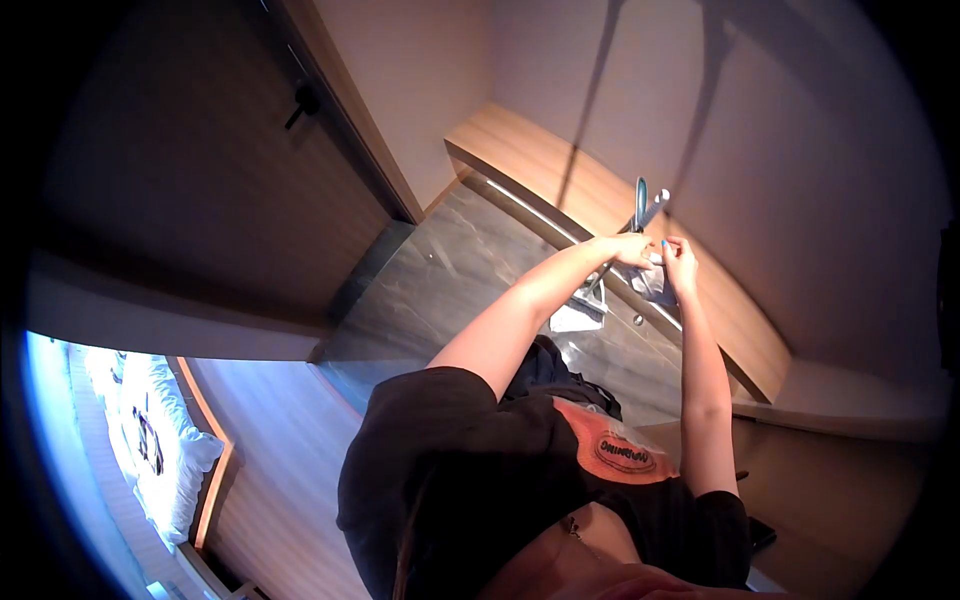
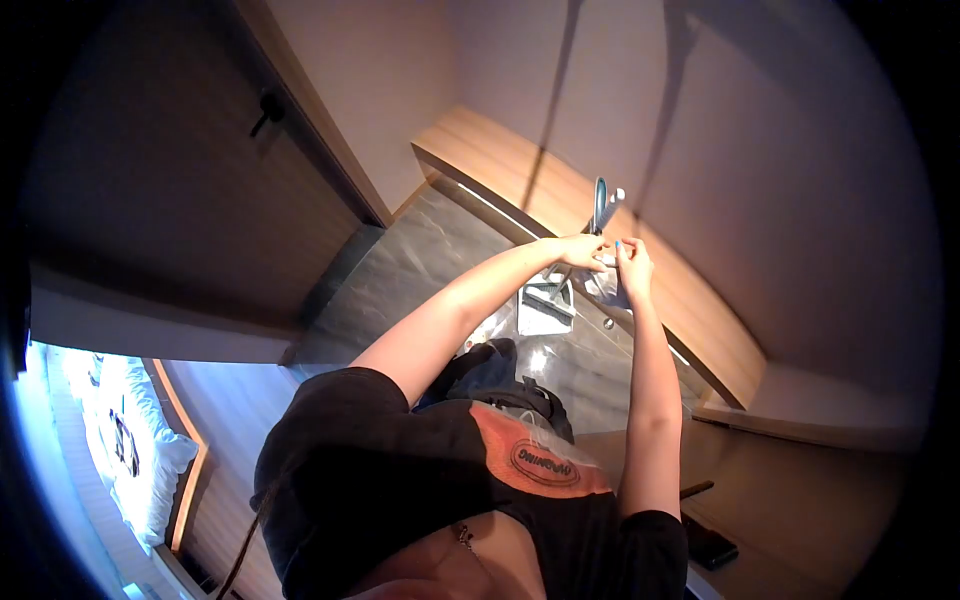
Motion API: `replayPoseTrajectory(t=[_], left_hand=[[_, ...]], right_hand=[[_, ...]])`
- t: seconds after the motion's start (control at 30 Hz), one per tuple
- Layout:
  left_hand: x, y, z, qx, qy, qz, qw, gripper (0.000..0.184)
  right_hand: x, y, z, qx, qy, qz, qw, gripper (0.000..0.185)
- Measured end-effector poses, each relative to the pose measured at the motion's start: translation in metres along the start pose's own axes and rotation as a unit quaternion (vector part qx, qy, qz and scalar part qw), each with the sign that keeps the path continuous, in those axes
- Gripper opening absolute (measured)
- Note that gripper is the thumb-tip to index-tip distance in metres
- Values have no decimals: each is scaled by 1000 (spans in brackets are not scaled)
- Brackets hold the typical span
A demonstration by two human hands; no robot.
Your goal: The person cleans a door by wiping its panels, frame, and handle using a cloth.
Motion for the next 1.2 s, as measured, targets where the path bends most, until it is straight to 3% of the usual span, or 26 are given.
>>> replayPoseTrajectory(t=[0.1, 0.2, 0.27, 0.37, 0.5, 0.63, 0.7, 0.77, 0.87, 0.97, 1.07, 1.13, 1.2], left_hand=[[35, 35, -26, 47, 37, -31, 998, 69], [66, 49, -58, 124, -6, -26, 992, 61], [87, 44, -73, 114, 9, 46, 992, 47], [123, 44, -86, 54, 49, 63, 995, 45], [158, 31, -109, 70, 98, 60, 991, 34], [188, 61, -117, 17, 39, 61, 997, 31], [193, 78, -134, 8, -13, 56, 998, 31], [200, 94, -157, 6, -5, 5, 1000, 32], [218, 132, -183, 48, -22, -25, 998, 31], [242, 168, -214, 57, -42, -69, 995, 27], [256, 216, -247, 76, -57, -109, 990, 25], [268, 263, -263, 82, -97, -115, 985, 24], [270, 303, -288, 59, -98, -196, 974, 25]], right_hand=[[38, 19, 3, -71, -20, 35, 997, 21], [77, 32, -3, -198, -46, 28, 979, 18], [99, 40, -9, -188, -50, 36, 980, 19], [139, 44, -18, -160, -28, 77, 984, 28], [199, 60, -38, -186, -156, 28, 970, 39], [262, 70, -40, -196, -226, 33, 954, 37], [290, 64, -20, -157, -196, 44, 967, 35], [323, 56, 7, -146, -128, 68, 979, 30], [360, 89, 24, -128, -96, -13, 987, 30], [417, 65, 78, -51, -58, 22, 997, 25], [468, 80, 112, 24, 44, 58, 997, 22], [510, 82, 143, 15, 95, 7, 995, 23], [552, 82, 180, -25, 159, -27, 987, 25]])
Point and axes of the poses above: each hand's wrist, its own x-axis away from the middle knuckle, its own z-axis out of the back of the hand, y = z × x, the point moved 7 cm from there along -x, towards the middle knuckle, and after that the axes turned 3 degrees about y, right-handed, at the moved point
